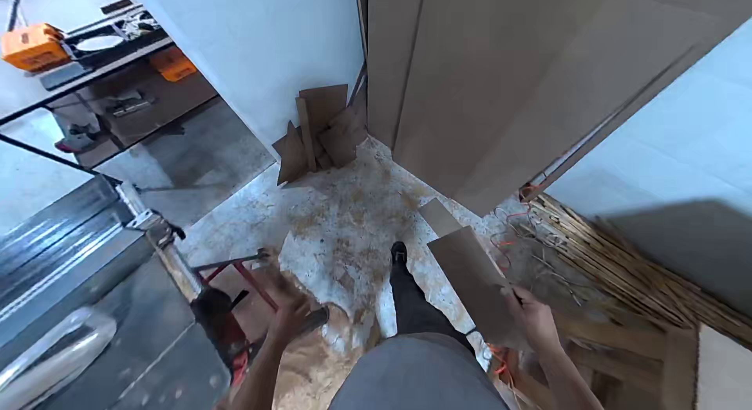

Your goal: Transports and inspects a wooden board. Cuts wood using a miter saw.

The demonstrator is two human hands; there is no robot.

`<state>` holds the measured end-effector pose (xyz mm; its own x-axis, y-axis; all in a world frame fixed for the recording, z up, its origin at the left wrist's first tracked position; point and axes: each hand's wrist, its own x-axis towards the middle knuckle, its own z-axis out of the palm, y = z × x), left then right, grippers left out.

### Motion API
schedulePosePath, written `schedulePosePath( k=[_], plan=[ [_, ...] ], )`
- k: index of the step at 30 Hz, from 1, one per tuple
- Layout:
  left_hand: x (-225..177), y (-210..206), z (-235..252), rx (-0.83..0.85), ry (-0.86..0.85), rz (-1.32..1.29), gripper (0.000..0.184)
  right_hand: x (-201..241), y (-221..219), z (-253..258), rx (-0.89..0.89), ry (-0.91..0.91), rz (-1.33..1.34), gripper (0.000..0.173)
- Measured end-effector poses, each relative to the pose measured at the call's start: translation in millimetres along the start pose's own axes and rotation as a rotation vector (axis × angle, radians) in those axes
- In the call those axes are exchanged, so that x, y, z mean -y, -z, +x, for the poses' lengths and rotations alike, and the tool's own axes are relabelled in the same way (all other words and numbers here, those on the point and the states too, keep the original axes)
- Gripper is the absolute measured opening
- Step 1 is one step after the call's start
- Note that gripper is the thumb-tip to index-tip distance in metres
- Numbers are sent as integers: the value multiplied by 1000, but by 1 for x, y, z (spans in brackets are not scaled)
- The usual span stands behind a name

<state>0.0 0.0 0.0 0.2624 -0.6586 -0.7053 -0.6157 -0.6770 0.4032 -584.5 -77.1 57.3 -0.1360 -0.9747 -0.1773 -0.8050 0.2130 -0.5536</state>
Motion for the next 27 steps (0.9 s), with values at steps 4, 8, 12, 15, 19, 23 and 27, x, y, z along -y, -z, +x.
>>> schedulePosePath(
  k=[4, 8, 12, 15, 19, 23, 27],
  plan=[
    [-84, 51, 105, -8, 22, -52, 46, 53, -34, 134, 22, -28, -19, 35],
    [-135, 70, 169, 123, 106, 14, 52, 137, -48, 279, 167, 21, -24, 38],
    [-181, 126, 229, 132, 148, 35, 56, 222, -70, 402, 230, 121, -35, 37],
    [-216, 191, 291, 85, 150, 34, 55, 278, -94, 484, 297, 144, -44, 37],
    [-260, 269, 426, 88, 94, 140, 56, 318, -135, 566, 255, 126, 6, 36],
    [-325, 333, 597, 159, 60, 313, 57, 358, -161, 617, 121, -68, 25, 37],
    [-388, 370, 784, 174, 7, 370, 56, 410, -174, 691, 115, -172, 54, 31]
  ],
)
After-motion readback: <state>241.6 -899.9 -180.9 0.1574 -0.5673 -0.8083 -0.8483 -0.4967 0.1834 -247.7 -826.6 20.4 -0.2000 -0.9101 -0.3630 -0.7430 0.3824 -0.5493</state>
